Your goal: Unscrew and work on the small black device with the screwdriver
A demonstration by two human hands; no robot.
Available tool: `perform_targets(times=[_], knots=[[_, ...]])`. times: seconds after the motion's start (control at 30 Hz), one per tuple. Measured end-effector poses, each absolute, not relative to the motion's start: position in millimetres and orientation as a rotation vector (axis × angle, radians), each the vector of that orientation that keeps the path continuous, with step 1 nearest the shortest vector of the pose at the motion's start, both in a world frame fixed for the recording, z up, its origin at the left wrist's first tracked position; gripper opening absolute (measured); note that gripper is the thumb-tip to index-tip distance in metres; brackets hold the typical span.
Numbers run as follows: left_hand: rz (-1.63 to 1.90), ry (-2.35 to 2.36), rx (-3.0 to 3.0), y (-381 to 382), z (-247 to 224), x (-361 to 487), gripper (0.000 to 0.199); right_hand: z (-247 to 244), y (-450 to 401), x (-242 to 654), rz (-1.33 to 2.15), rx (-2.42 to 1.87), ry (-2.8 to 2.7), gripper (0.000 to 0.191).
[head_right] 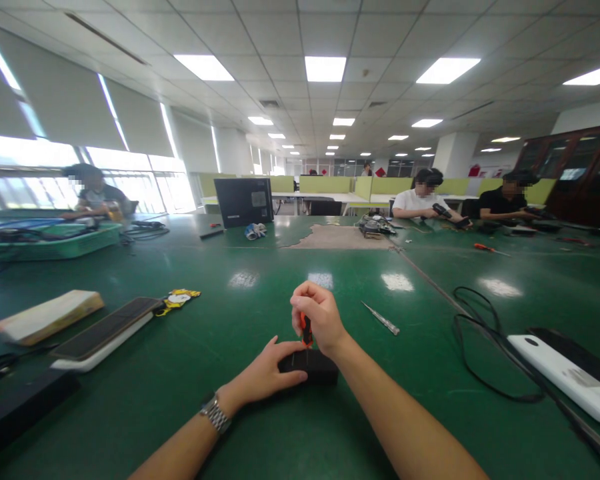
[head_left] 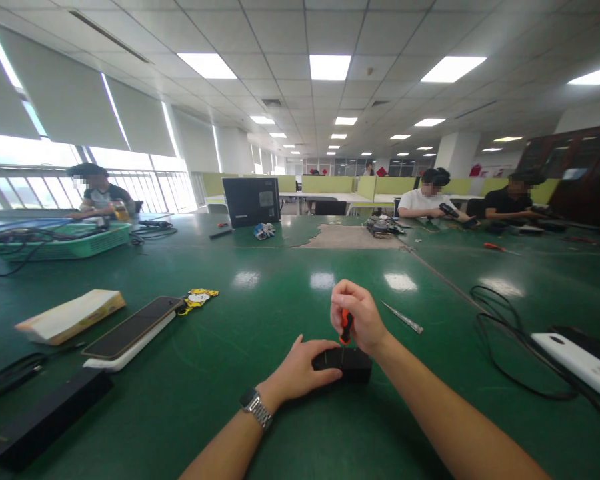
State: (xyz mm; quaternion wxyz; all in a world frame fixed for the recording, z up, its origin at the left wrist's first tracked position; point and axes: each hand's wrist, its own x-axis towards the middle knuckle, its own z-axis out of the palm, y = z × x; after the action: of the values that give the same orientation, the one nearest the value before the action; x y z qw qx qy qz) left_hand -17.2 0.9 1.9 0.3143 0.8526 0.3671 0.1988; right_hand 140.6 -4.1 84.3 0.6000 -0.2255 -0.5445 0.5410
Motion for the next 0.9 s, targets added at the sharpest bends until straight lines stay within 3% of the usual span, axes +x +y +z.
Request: perform_targets(times=[0.1, 0.23, 0.43, 0.9], knots=[[0.515, 0.984, 2.27, 0.6, 2.2, -17.4, 0.05, 91.7, -2.3, 149.4, 1.246, -0.686, -1.378, 0.023], [0.503, 0.979, 2.272, -0.2, 4.6, -17.5, 0.048, 100.8, 0.2, 165.9, 1.26, -0.817, -1.472, 0.021], [0.51, 0.973, 2.256, 0.0, 5.1, -17.2, 0.048, 101.2, 0.9, 174.9, 1.458, -0.736, -1.465, 0.023], [0.531, 0.951, 2.235, 0.0, 5.6, -16.7, 0.046, 103.4, -3.4, 172.7, 1.546, -0.614, -1.584, 0.012]])
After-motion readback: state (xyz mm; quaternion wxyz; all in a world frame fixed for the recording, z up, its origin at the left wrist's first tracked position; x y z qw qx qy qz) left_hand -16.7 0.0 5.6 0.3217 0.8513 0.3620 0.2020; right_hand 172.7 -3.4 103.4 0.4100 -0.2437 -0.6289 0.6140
